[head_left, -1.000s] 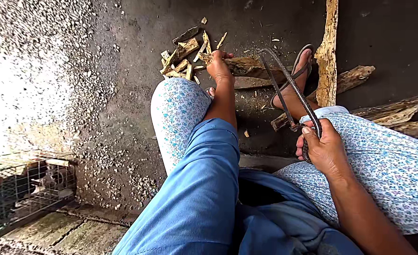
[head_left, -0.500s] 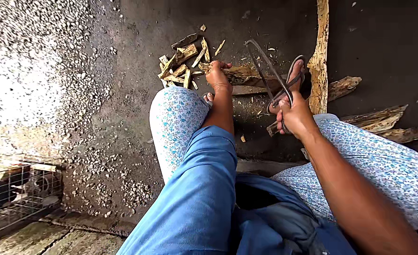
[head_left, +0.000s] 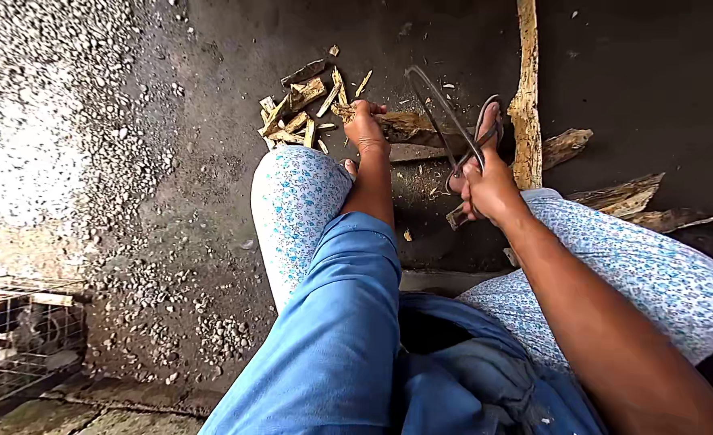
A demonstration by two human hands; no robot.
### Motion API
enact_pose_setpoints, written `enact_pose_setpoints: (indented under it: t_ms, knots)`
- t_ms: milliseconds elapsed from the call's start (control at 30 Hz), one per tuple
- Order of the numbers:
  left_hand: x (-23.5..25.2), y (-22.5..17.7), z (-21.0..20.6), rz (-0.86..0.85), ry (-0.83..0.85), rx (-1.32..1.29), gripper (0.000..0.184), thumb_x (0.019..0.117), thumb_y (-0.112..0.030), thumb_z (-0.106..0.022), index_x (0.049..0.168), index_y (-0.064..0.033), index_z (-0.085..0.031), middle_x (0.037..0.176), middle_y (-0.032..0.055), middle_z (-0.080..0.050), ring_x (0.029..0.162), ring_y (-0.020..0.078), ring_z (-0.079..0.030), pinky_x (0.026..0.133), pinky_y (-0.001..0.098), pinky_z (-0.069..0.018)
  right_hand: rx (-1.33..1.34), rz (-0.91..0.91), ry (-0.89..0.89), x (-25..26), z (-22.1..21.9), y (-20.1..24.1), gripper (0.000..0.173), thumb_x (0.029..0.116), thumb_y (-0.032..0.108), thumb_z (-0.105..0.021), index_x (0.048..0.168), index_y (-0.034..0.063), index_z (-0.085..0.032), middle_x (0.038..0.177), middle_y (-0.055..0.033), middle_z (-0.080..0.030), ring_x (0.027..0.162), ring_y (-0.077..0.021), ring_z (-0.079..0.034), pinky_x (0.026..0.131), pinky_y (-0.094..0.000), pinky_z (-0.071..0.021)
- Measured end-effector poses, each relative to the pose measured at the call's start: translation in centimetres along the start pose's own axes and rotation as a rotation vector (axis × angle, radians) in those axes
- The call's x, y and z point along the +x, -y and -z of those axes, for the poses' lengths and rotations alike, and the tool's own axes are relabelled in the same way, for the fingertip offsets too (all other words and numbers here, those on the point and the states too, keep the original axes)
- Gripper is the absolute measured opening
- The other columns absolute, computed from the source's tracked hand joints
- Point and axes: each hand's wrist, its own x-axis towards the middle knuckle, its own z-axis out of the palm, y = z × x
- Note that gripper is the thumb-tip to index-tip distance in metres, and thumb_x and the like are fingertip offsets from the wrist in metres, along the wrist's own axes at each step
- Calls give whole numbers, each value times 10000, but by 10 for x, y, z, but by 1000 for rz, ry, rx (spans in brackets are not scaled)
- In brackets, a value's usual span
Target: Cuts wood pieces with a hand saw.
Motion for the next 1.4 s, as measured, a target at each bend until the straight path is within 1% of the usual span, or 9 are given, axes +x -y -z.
enact_pose_setpoints:
  t_ms: [167, 267, 400, 667, 900, 1033, 1167, 1267, 1400]
  knots:
    - [8, -1, 9, 20, 1, 6, 153, 969, -13, -470, 822, -36, -505, 640, 92, -594, 604, 208, -652, 627, 363, -588, 59, -41, 8, -87, 23, -45, 244, 1126, 195, -399, 1290, 20, -441, 677, -31, -540, 497, -121, -598, 494, -312, -572]
    - [3, -4, 2, 4, 42, 16, 187, 977, -15, -465, 796, -59, -485, 628, 76, -573, 596, 199, -641, 628, 359, -589, 7, -43, -27, -33, 4, -13, 338, 1115, 193, -423, 1376, -22, -417, 765, -141, -594, 558, -245, -625, 547, -444, -575]
    - [0, -5, 2, 25, -46, 39, 81, 972, -34, -507, 904, -7, -542, 716, 119, -624, 648, 219, -656, 640, 379, -578, 87, -33, -59, 50, -22, 19, 325, 1121, 277, -405, 1381, 82, -403, 722, -98, -565, 492, -218, -595, 470, -406, -555]
    - [8, 0, 13, 43, -58, 10, 146, 980, -37, -474, 840, -33, -514, 641, 99, -603, 593, 209, -649, 613, 361, -579, 53, -56, -4, -84, 14, -35, 267, 1129, 204, -398, 1306, 7, -431, 697, -38, -541, 508, -129, -598, 505, -324, -575]
    - [9, -7, 11, 10, 120, 21, 62, 979, -18, -483, 929, -31, -517, 731, 99, -625, 694, 205, -664, 688, 378, -586, -44, 40, -102, 45, -27, 8, 366, 1112, 275, -434, 1391, 39, -428, 798, -160, -615, 563, -268, -642, 539, -461, -580]
    - [-9, -23, 2, 163, 68, 137, 433, 1024, -339, -652, 1298, -8, -594, 1110, 149, -667, 980, 235, -649, 864, 449, -561, 97, 169, -177, 31, -46, -24, 349, 1120, 211, -417, 1374, -28, -415, 800, -132, -614, 627, -251, -652, 605, -455, -589]
    - [-25, -29, -3, 186, -132, 48, 492, 1033, -471, -604, 1182, -2, -610, 927, 103, -674, 795, 186, -666, 739, 379, -585, 200, 137, -227, 18, -67, -26, 344, 1124, 218, -414, 1378, -14, -417, 802, -115, -603, 609, -231, -644, 577, -436, -585]
    - [-26, -19, -5, 22, 42, -37, 325, 1078, -286, -566, 983, 20, -626, 766, 77, -652, 683, 165, -666, 702, 325, -603, 271, 133, -189, 19, -50, -31, 305, 1127, 221, -413, 1347, 10, -416, 748, -75, -583, 553, -187, -629, 536, -395, -589]
    - [-11, -7, -6, -93, 416, 10, 242, 1068, -167, -563, 1021, 55, -646, 848, 126, -722, 820, 212, -720, 843, 380, -602, 625, -1, -95, 23, -33, -38, 195, 1136, 230, -381, 1253, 77, -412, 689, -46, -570, 488, -183, -615, 465, -375, -584]
